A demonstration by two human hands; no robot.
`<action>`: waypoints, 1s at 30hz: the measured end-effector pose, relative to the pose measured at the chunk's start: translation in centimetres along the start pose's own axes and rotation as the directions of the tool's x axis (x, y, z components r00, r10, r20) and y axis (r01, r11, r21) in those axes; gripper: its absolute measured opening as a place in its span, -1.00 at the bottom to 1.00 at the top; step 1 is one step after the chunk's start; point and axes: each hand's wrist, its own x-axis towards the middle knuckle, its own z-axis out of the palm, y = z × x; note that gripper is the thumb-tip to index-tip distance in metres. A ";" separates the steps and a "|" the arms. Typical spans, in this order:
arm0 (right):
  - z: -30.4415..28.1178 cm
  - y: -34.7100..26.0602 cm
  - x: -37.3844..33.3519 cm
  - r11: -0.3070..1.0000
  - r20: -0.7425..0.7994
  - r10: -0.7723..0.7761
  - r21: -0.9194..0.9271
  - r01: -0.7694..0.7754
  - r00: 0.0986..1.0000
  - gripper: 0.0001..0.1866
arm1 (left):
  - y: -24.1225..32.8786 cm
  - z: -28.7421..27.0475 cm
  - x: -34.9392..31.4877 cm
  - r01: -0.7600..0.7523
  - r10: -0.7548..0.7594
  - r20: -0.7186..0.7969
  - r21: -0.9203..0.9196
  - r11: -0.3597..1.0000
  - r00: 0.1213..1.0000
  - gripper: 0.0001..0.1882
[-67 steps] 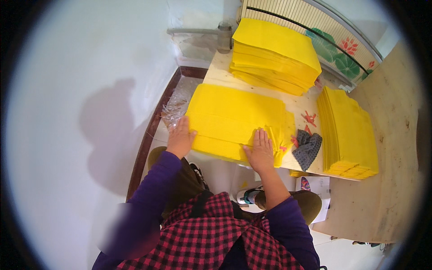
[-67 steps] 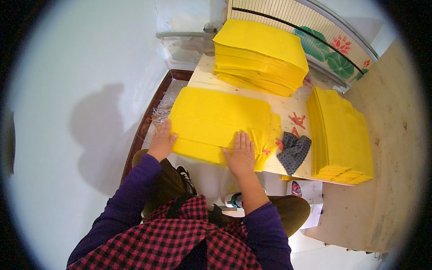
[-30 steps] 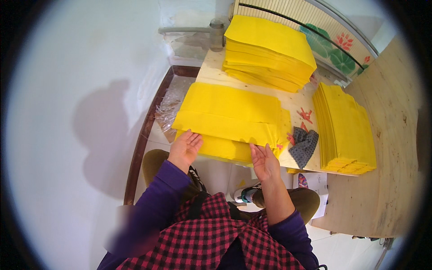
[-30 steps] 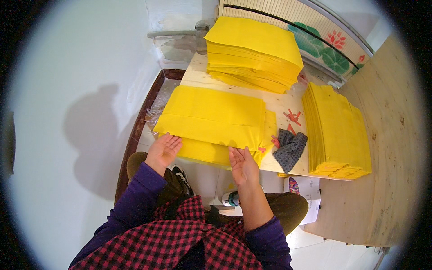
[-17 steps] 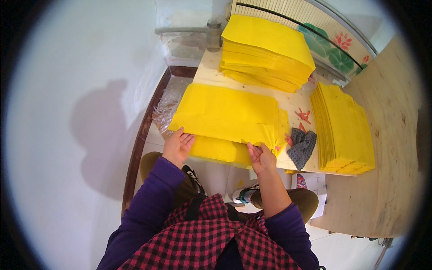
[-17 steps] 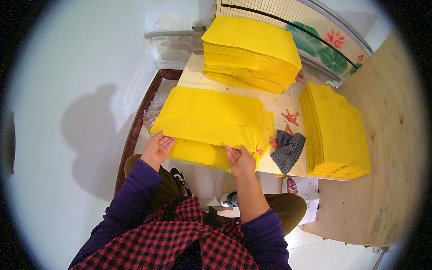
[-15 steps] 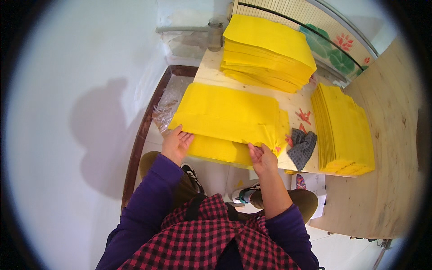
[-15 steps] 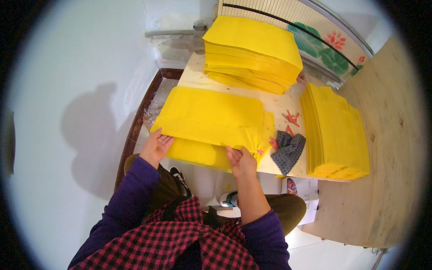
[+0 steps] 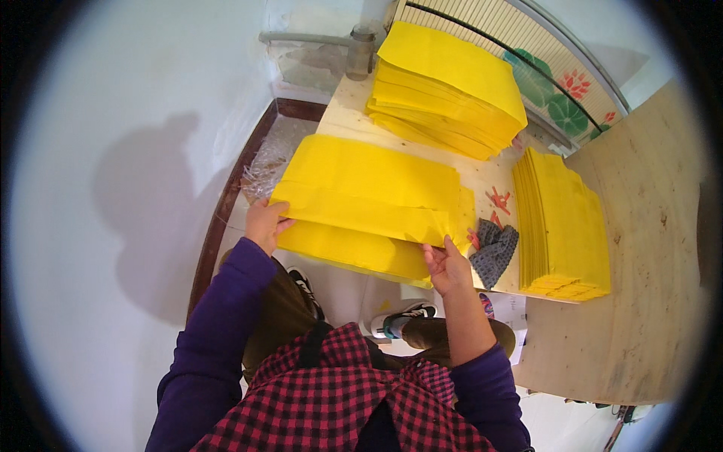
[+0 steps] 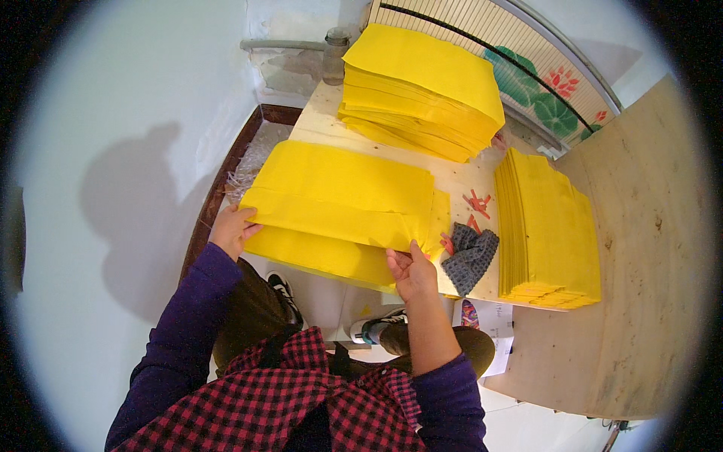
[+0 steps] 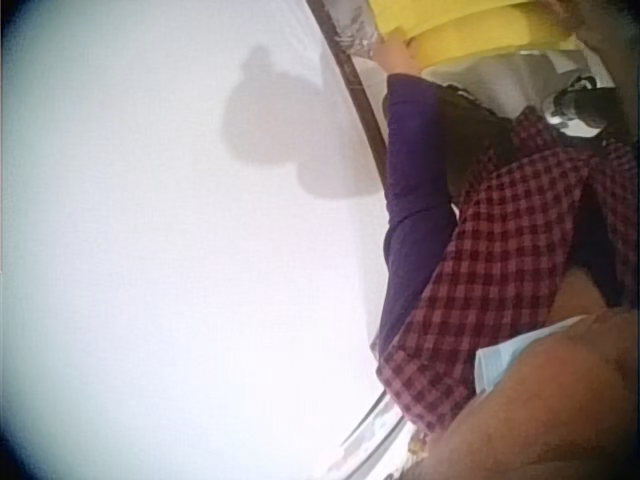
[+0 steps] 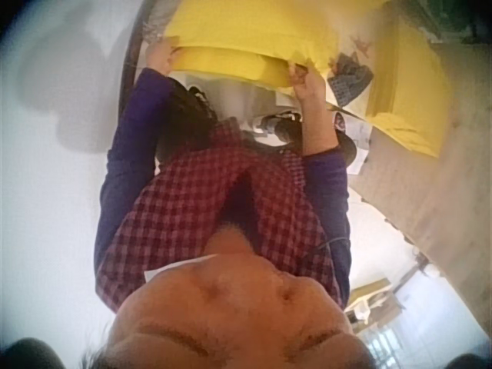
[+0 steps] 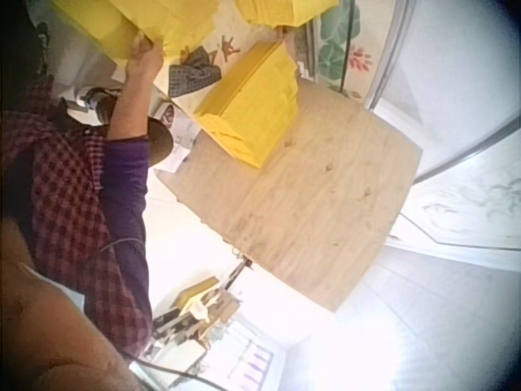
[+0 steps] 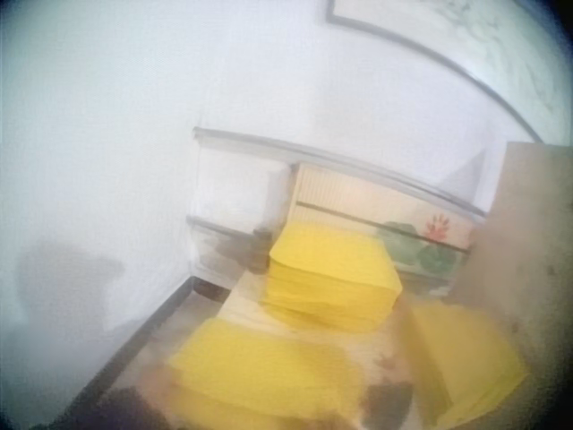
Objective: The person folds large yellow sheets by hand on a low table, repeatedly folding each sheet in half and then into thirds, then stacking the folded sheets on the right side of the table.
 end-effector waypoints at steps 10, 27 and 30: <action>-0.2 -5.1 2.5 0.745 -0.014 -0.037 -0.667 0.018 0.999 -0.71 | 1.1 -1.4 0.2 -0.008 -0.029 0.141 0.255 0.967 0.990 -0.66; 1.1 -7.7 4.6 0.454 0.066 -0.068 -0.887 0.090 0.996 -0.63 | 4.3 -0.4 6.4 0.076 -0.145 0.192 0.329 0.941 0.971 -0.69; 1.9 -8.4 6.3 0.424 0.007 -0.066 -0.905 0.035 0.998 -0.65 | 4.7 0.5 7.7 0.061 -0.135 0.213 0.322 0.945 0.968 -0.71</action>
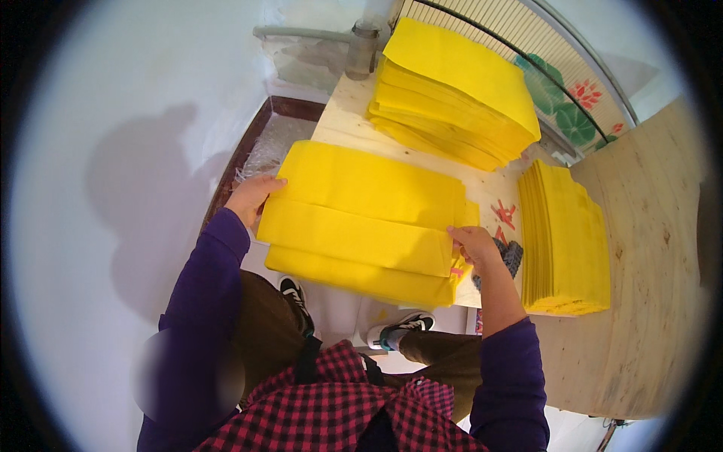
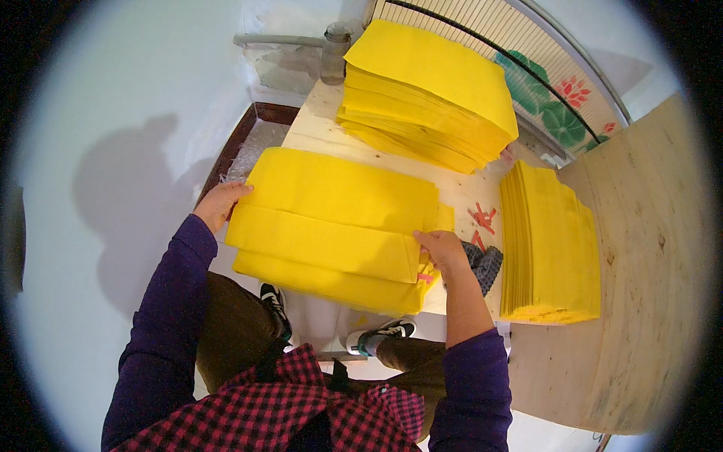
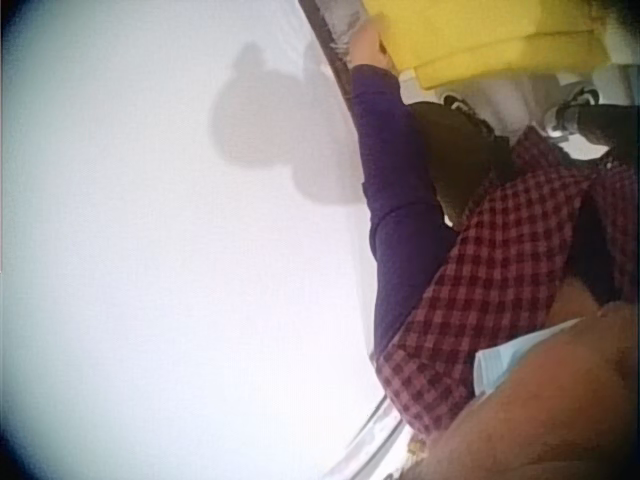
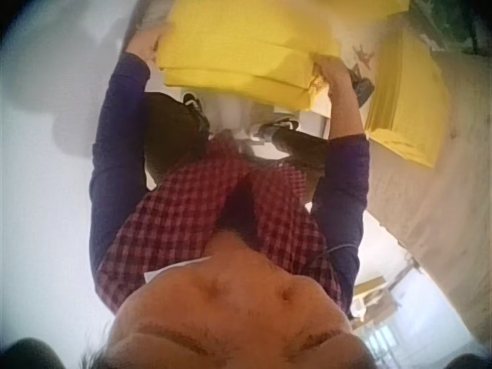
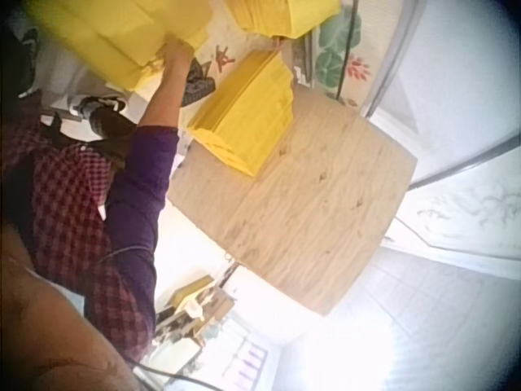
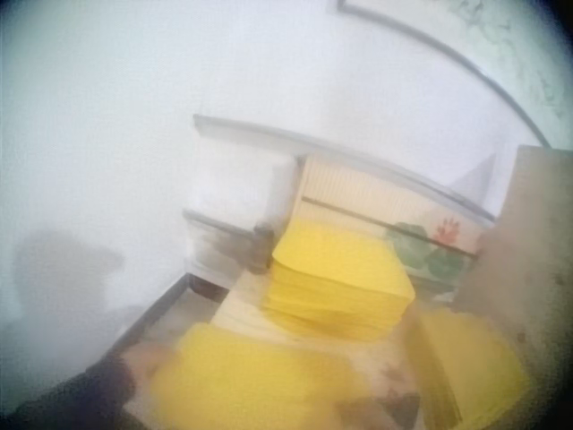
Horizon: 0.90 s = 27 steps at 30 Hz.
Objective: The person folds large yellow sheets by hand on a low table, repeatedly folding each sheet in half and then into thirds, then stacking the folded sheets on the right side of the table.
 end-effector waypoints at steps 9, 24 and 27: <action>0.3 -3.2 4.8 0.998 0.018 -0.051 0.042 0.050 0.999 -0.79 | 1.4 0.4 3.7 -0.028 0.029 0.117 -0.009 1.000 0.993 -0.73; -2.6 -3.5 6.3 0.997 0.020 -0.061 -0.042 0.062 0.998 -0.85 | 2.2 3.1 3.2 -0.147 0.132 0.070 0.283 0.948 0.989 -0.76; -3.2 -3.5 6.8 0.998 0.022 -0.062 -0.029 0.063 0.998 -0.86 | 2.6 3.1 3.0 -0.175 0.149 0.123 0.245 0.954 0.981 -0.74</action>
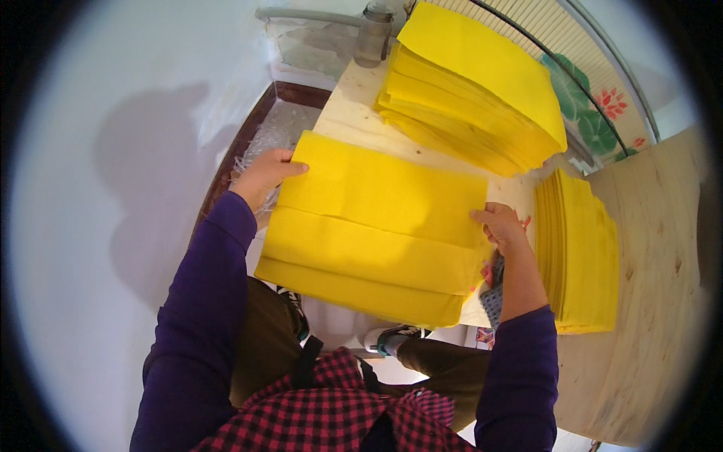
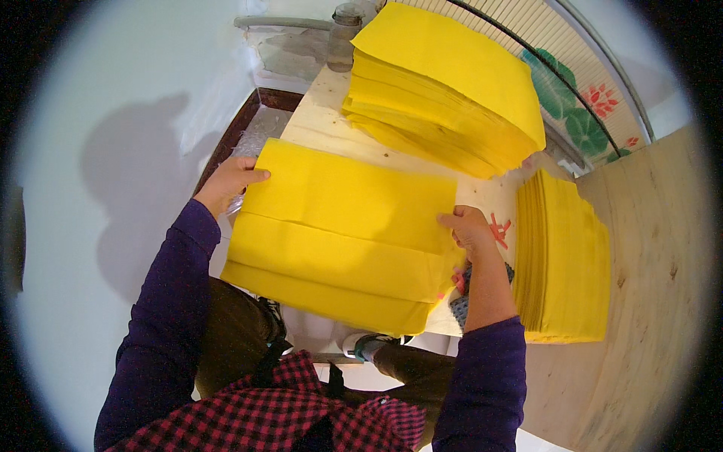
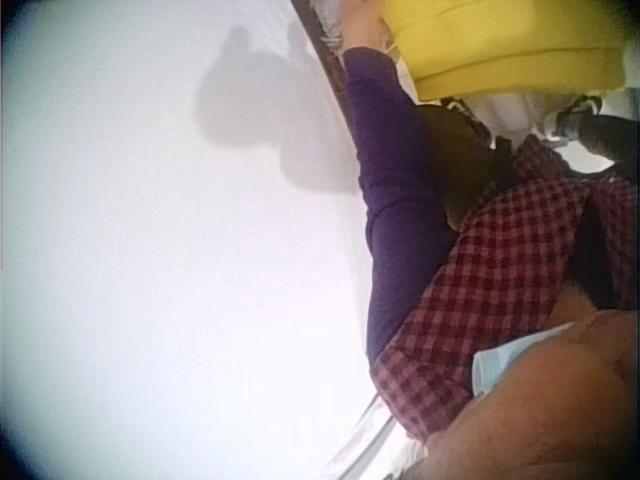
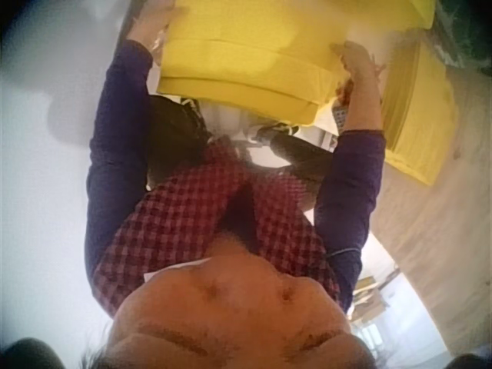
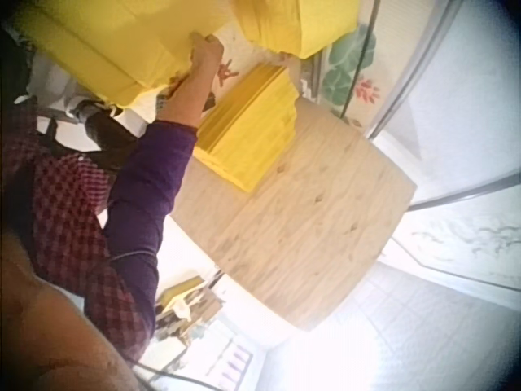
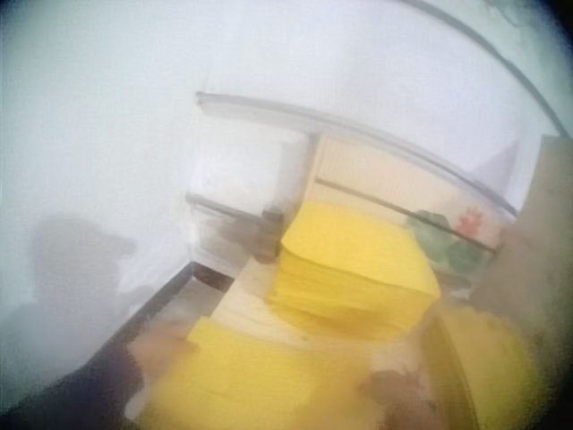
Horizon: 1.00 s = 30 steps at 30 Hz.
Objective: The person folds large yellow sheets by hand on a low table, repeatedly folding each sheet in half and then into thirds, then stacking the folded sheets on the right side of the table.
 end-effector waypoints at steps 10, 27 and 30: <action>-0.3 -0.2 1.3 0.994 0.029 -0.056 0.091 0.053 0.998 -0.87 | 0.6 -0.1 0.8 -0.035 0.039 -0.089 0.036 0.999 0.995 -0.83; 2.4 4.5 -1.5 0.830 -0.159 -0.445 0.298 0.472 0.881 -0.87 | -0.9 -1.7 -1.4 -0.153 0.179 -0.138 0.180 0.972 0.974 -0.87; 2.9 5.6 -1.8 0.798 -0.157 -0.410 0.416 0.436 0.899 -0.90 | -2.2 -1.9 -1.7 -0.344 0.359 -0.072 0.161 0.925 0.931 -0.84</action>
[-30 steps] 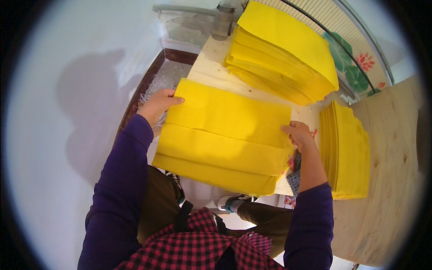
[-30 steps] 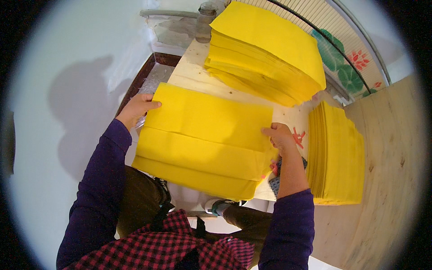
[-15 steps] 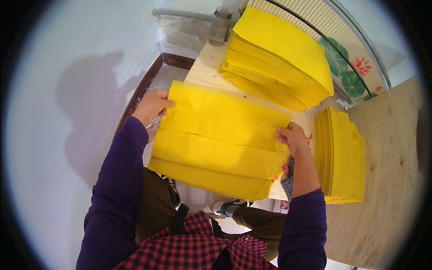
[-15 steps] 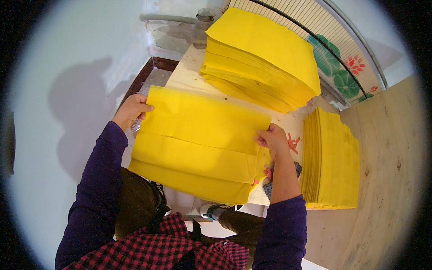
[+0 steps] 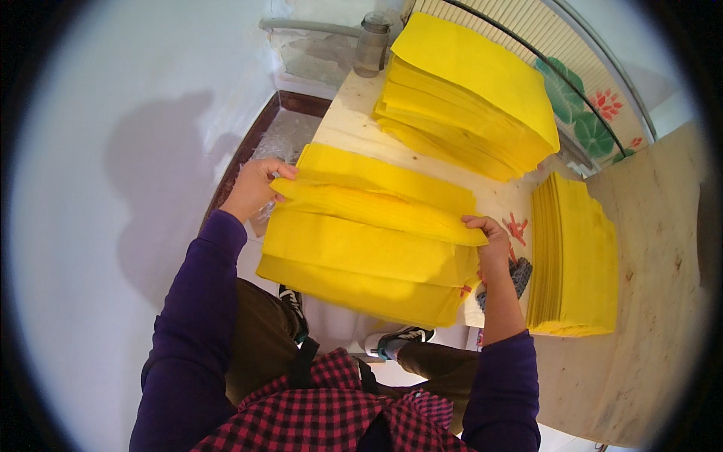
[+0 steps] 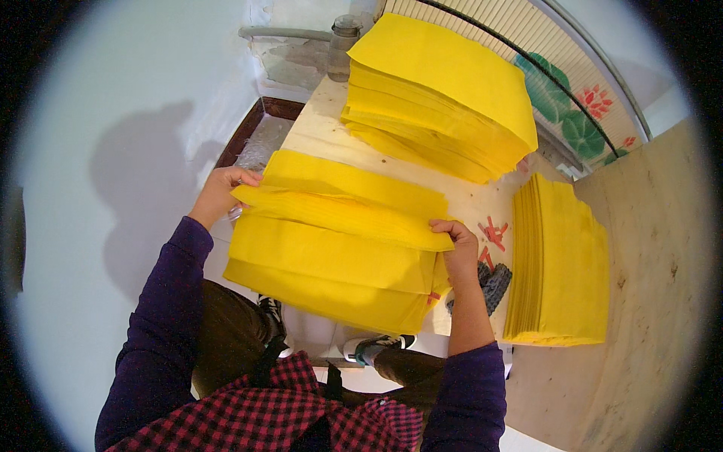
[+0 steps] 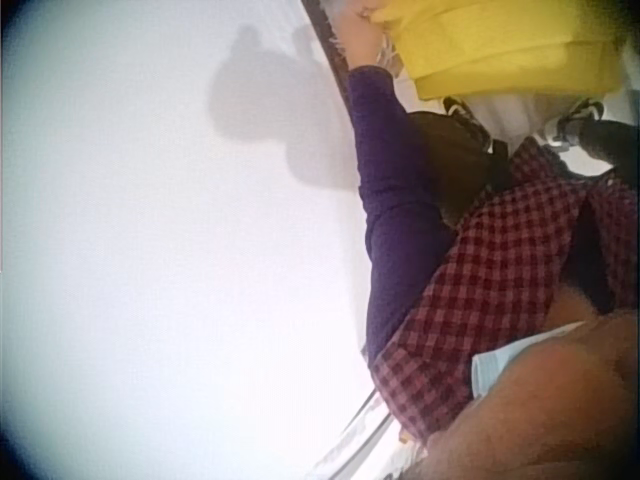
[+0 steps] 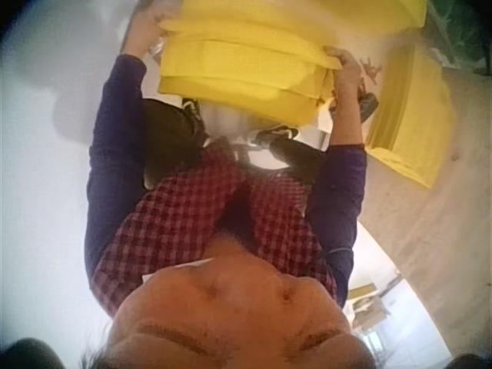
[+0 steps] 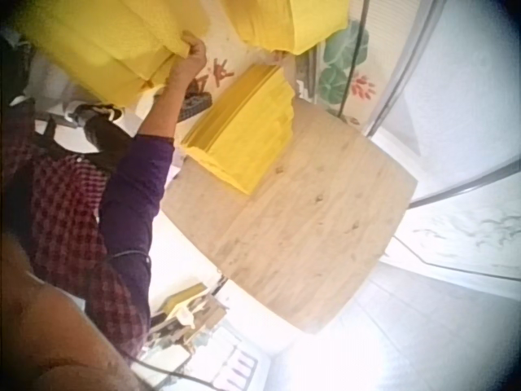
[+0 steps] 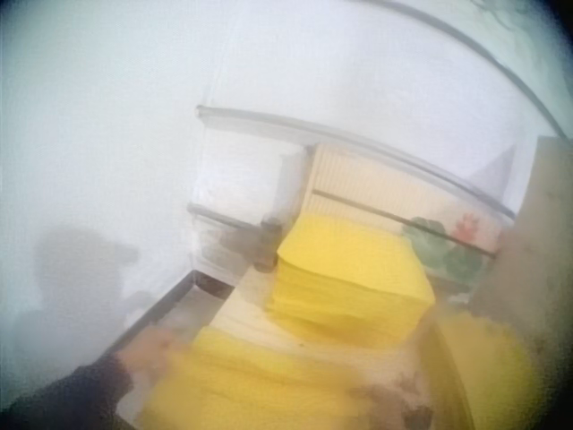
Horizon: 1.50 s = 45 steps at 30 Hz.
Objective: The person folds large yellow sheets by hand on a low table, repeatedly folding each sheet in half and then into thirds, then stacking the folded sheets on the right side of the table.
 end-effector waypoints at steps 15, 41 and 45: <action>0.0 1.5 -1.3 0.992 0.063 -0.112 -0.055 0.115 0.992 -0.90 | -1.2 0.2 -1.9 -0.269 0.261 0.076 0.403 0.875 0.962 -0.82; -0.4 2.0 -1.9 0.971 0.113 -0.178 -0.138 0.193 0.977 -0.87 | -1.5 -0.3 -3.4 -0.364 0.350 0.130 0.530 0.766 0.928 -0.78; -0.4 2.2 -2.0 0.978 0.105 -0.162 -0.116 0.174 0.981 -0.86 | -0.9 -0.5 -3.5 -0.359 0.341 0.140 0.555 0.750 0.929 -0.79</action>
